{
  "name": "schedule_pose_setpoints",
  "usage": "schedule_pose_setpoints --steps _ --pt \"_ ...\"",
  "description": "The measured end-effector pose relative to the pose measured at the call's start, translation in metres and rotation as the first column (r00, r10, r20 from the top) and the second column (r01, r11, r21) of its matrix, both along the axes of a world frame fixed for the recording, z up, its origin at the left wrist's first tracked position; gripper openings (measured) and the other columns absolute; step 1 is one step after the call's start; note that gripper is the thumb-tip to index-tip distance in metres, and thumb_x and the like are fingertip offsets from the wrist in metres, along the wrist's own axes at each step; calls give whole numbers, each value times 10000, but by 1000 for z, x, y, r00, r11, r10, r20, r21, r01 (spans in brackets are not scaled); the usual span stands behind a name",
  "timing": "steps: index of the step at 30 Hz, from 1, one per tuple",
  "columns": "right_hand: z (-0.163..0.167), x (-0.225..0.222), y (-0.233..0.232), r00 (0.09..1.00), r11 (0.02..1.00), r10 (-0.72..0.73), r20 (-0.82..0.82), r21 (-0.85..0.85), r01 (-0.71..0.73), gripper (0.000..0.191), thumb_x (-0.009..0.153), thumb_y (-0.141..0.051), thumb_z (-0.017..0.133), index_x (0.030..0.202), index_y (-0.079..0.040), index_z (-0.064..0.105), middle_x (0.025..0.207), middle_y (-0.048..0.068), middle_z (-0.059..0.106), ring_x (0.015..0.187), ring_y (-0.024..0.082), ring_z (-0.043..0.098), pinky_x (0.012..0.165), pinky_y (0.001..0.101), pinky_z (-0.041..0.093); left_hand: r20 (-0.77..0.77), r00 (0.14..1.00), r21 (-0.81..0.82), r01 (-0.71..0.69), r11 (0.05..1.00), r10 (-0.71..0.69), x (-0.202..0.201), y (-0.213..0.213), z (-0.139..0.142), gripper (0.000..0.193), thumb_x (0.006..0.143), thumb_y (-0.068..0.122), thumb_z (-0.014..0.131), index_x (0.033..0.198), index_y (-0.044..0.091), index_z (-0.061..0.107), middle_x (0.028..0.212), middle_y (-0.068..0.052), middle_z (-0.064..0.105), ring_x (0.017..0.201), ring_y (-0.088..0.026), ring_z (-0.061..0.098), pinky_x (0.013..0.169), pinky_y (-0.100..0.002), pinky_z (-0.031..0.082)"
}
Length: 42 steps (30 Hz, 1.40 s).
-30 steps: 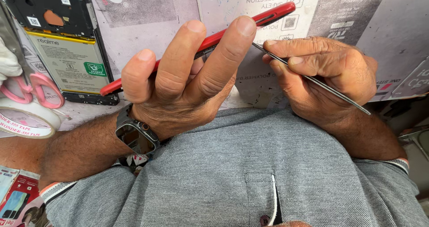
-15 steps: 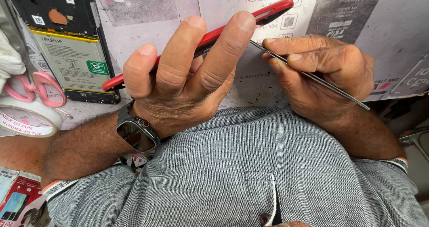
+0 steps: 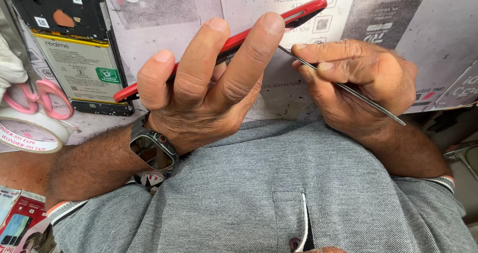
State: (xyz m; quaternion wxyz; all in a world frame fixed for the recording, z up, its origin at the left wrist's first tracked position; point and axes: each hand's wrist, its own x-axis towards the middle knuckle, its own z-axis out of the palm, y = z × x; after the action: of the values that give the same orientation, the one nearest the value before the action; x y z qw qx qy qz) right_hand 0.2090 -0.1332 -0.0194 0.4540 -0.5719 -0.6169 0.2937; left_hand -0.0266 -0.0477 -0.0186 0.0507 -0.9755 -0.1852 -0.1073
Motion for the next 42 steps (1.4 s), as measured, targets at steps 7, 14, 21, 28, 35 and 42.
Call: schedule_pose_setpoints --steps 7,14,21,28,35,42 --pt "9 0 -7 1000 993 -14 -1 -119 14 341 860 117 787 972 58 470 940 270 704 912 323 743 766 386 653 -19 1000 3 12 1000 -12 -1 0 2 283 970 79 541 1179 49 729 1583 42 418 1428 -221 406 1191 -487 176" --pt "10 1 -5 1000 990 -14 23 -141 17 331 836 95 817 933 54 503 945 261 709 912 324 744 748 374 651 -9 1000 3 9 1000 -9 1 1 3 309 951 38 522 1182 35 727 1613 45 449 1437 -223 420 1165 -483 188" --pt "11 0 -1 1000 991 -9 25 -134 12 327 828 95 811 902 60 495 925 264 707 901 326 742 728 371 651 -15 1000 2 14 1000 -14 0 2 3 320 930 28 512 1169 34 723 1612 46 450 1433 -224 420 1163 -481 190" --pt "9 0 1 1000 994 17 19 -109 -15 351 827 102 793 895 57 451 905 297 693 911 346 731 732 384 653 -7 1000 3 17 1000 -17 -1 2 1 288 954 56 530 1167 46 724 1617 39 440 1439 -227 413 1167 -486 185" --pt "8 -1 4 999 999 23 28 -50 -21 377 821 127 806 888 54 443 875 287 688 904 353 736 716 388 663 -6 1000 -1 10 1000 -10 0 1 0 286 951 49 535 1166 48 723 1622 40 435 1443 -225 413 1170 -483 184" --pt "12 -1 11 996 997 59 73 42 -62 367 782 135 805 883 56 462 862 298 679 832 348 738 674 409 653 3 1000 -7 -1 1000 1 2 1 1 287 943 47 545 1175 39 715 1610 55 441 1429 -218 416 1152 -479 196"
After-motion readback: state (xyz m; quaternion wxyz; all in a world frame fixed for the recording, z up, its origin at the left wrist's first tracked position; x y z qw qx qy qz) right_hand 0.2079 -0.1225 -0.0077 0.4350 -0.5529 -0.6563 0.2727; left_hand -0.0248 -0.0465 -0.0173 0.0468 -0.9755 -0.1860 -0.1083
